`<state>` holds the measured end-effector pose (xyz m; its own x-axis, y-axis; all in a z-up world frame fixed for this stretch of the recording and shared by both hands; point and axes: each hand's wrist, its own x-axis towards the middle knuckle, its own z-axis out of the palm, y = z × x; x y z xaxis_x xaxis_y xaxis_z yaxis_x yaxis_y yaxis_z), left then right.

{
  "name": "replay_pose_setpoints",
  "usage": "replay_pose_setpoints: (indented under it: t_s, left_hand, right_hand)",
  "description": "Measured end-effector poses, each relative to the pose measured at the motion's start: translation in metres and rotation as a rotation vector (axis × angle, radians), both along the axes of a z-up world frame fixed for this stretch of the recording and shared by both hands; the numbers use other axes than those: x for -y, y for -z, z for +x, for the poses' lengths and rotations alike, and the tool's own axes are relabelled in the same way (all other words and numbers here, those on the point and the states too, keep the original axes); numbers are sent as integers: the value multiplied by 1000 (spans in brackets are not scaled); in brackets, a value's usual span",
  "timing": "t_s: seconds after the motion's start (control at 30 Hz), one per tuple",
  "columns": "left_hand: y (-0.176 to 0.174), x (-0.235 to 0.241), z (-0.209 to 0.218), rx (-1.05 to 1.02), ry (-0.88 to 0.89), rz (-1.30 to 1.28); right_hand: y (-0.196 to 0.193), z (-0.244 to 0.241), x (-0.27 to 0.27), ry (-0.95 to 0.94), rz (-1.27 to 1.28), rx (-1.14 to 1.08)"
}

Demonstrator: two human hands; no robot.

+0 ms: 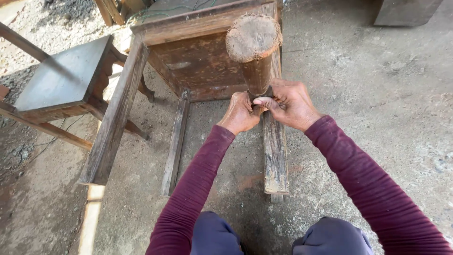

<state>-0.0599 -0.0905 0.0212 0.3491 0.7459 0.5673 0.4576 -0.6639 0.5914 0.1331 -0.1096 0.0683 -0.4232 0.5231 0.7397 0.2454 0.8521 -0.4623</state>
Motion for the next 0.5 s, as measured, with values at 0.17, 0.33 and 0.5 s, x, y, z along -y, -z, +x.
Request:
replay_pose_setpoints:
  t_s: [0.17, 0.33, 0.5]
  left_hand:
    - [15, 26, -9, -156, -96, -121]
    - [29, 56, -22, -308, -24, 400]
    - [10, 76, -31, -43, 386, 159]
  right_hand:
    - [19, 4, 20, 71, -37, 110]
    - [29, 2, 63, 58, -31, 73]
    - [30, -6, 106, 145, -75, 39]
